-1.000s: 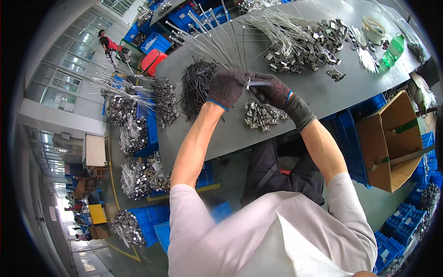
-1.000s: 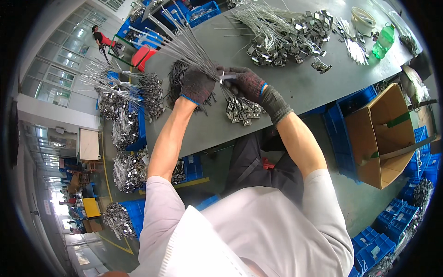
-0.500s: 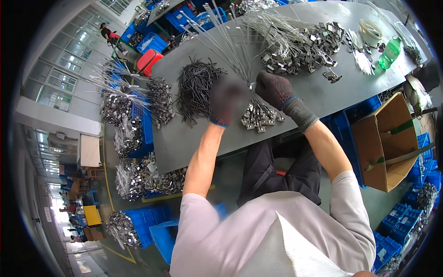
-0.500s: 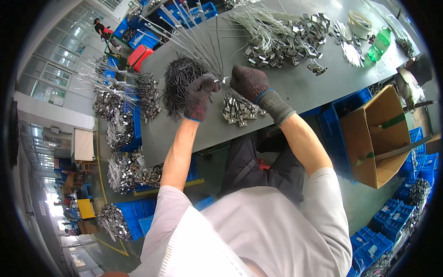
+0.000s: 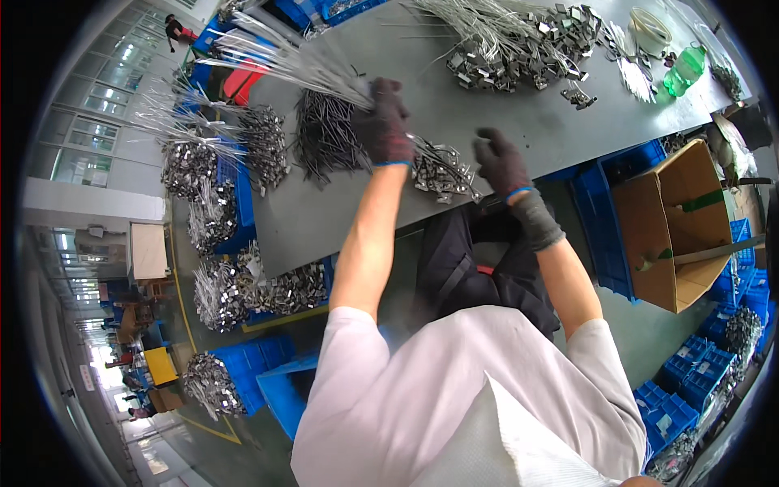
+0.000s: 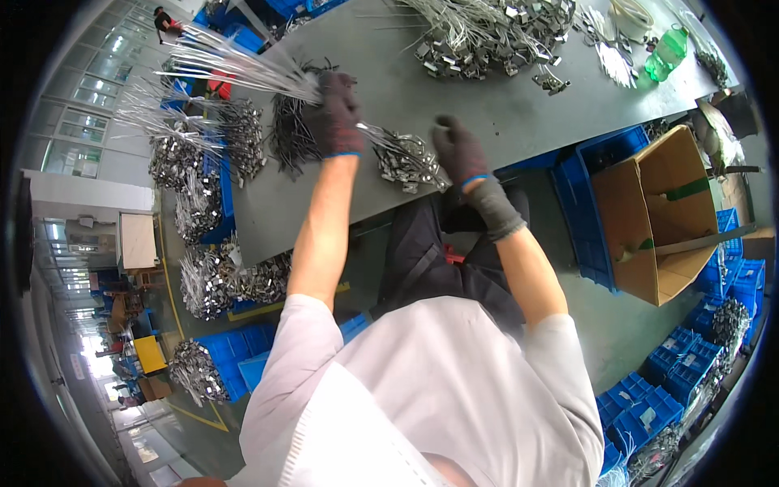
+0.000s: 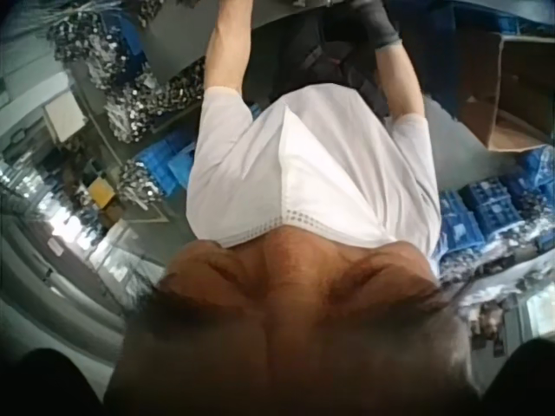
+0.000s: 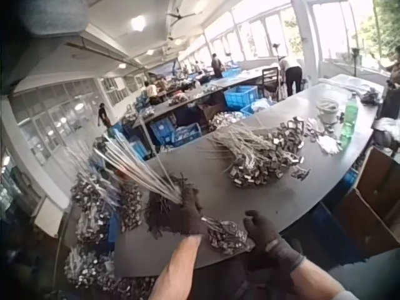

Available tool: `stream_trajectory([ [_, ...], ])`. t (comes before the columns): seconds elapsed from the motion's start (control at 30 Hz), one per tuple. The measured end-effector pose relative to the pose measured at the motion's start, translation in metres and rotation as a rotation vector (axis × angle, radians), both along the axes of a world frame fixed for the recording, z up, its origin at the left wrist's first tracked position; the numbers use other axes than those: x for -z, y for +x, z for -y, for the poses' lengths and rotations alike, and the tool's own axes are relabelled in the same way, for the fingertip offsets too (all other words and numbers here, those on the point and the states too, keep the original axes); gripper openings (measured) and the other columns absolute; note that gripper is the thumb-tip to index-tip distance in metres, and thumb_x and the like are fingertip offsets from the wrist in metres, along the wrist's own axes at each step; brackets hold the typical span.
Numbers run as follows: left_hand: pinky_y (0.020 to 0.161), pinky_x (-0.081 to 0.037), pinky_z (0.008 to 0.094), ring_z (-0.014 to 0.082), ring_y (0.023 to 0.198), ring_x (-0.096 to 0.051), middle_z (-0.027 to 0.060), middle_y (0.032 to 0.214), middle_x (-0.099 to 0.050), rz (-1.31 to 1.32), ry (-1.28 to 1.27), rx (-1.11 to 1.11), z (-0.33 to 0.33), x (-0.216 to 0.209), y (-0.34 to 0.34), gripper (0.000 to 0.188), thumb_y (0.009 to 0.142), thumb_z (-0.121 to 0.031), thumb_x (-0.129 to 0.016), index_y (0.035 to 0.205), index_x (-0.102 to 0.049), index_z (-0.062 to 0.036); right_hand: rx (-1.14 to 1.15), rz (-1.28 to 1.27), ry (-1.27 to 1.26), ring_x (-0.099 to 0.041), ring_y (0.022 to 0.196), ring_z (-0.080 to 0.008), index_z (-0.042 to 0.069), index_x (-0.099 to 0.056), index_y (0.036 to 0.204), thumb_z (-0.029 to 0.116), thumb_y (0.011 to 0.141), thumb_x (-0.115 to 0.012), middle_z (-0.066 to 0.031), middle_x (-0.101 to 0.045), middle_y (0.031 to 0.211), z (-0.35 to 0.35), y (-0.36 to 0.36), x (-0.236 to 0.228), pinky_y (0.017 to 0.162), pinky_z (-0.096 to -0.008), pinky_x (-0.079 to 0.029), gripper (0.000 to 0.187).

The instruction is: Sorting and preparing bundles of electrical wires at a manual assembly station.

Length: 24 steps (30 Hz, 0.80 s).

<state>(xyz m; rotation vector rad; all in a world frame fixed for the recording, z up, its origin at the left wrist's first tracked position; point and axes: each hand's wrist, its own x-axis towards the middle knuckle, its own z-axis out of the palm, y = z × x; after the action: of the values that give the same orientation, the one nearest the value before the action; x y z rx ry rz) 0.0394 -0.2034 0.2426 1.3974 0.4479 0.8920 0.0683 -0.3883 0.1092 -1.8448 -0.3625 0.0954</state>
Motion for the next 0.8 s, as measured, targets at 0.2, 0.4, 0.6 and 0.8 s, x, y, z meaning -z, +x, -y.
stream_trajectory([
  [0.2, 0.04, -0.018, 0.0272, 0.0064, 0.039, -0.022, -0.006, 0.05, -0.032, 0.218, -0.32, 0.67, -0.105, -0.03, -0.071, 0.055, 0.099, -0.059, -0.051, 0.094, -0.071, -0.0076, 0.204, -0.325, 0.132, -0.065, 0.081, -0.016, -0.002, -0.067, 0.116, 0.022, 0.095, -0.062, -0.01, -0.069, 0.089, 0.084, -0.02, 0.08, 0.071, -0.0306, -0.053, 0.032],
  [0.4, 0.044, -0.026, 0.0237, 0.0054, 0.042, -0.032, -0.0077, 0.054, -0.038, 0.444, -0.32, 1.011, -0.181, -0.093, -0.156, 0.055, 0.103, -0.051, -0.049, 0.121, -0.065, -0.0015, 0.092, -0.267, 0.045, -0.066, 0.084, -0.0159, 0.0, -0.069, 0.113, 0.022, 0.094, -0.062, -0.0104, -0.071, 0.091, 0.066, -0.021, 0.104, 0.076, -0.0303, -0.053, 0.03],
  [0.6, 0.049, -0.03, 0.0219, 0.002, 0.047, -0.038, -0.0056, 0.067, -0.051, 0.471, -0.275, 0.975, -0.224, -0.141, -0.225, 0.059, 0.099, -0.052, -0.055, 0.123, -0.062, 0.001, 0.006, -0.452, 0.093, -0.059, 0.069, -0.0099, 0.005, -0.069, 0.113, 0.027, 0.096, -0.062, -0.0047, -0.066, 0.083, -0.008, -0.012, 0.069, 0.061, -0.0277, -0.048, 0.029],
  [0.8, 0.046, -0.024, 0.0246, 0.0053, 0.045, -0.031, -0.0038, 0.066, -0.047, 0.337, -0.295, 0.419, -0.25, -0.161, -0.279, 0.057, 0.098, -0.055, -0.057, 0.107, -0.062, 0.0014, -0.062, 0.226, -0.372, -0.067, 0.102, -0.0392, 0.013, -0.065, 0.119, 0.029, 0.1, -0.053, -0.0159, -0.07, 0.11, -0.054, 0.013, 0.12, 0.083, -0.0448, -0.054, 0.028],
])
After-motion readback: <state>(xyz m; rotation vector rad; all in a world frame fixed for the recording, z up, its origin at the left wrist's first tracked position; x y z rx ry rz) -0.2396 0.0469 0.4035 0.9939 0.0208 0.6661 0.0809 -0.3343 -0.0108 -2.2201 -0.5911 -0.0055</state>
